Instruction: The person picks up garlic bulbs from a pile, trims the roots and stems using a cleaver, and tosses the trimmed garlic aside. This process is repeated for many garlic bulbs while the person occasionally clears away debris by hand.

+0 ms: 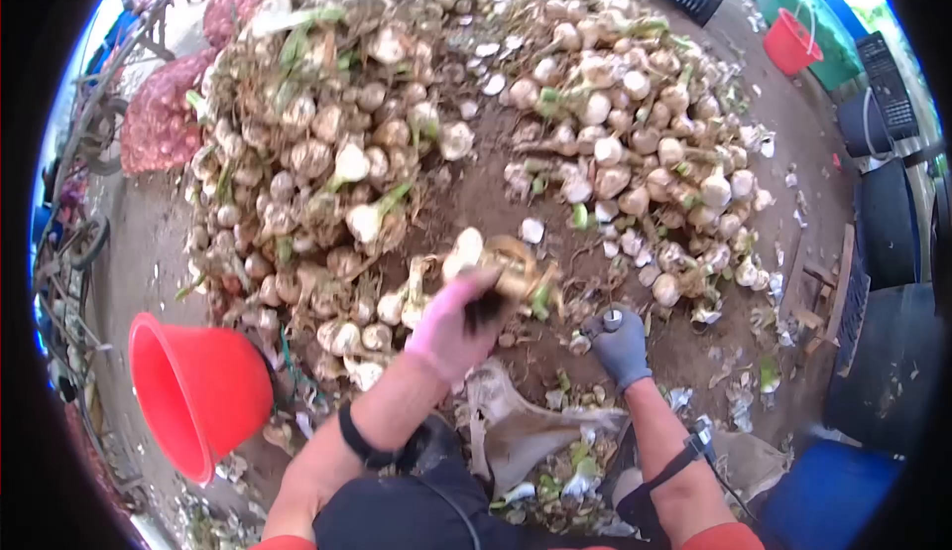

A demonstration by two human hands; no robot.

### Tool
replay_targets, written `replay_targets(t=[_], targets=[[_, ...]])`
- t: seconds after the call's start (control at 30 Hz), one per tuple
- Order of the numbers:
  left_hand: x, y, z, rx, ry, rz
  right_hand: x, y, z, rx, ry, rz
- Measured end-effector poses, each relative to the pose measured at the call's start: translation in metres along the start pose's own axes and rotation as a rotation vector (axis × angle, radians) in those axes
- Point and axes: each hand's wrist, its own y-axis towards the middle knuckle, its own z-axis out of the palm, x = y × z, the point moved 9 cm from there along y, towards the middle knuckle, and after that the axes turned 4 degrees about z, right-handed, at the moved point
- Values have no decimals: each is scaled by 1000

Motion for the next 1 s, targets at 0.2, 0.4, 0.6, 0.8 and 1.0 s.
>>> replay_targets(t=[0.2,0.4,0.6,0.8,1.0], targets=[[-39,35,84,360,726,174,13,-19,24,95,222,-27],[-28,69,-59,-14,2133,-94,36,-28,18,142,186,30],[-36,29,-62,-207,1462,94,65,-40,15,155,144,-130],[-28,-11,4,17,1047,196,148,-64,4,121,67,-431],[-36,-32,25,77,970,289,53,-31,43,431,258,-103]])
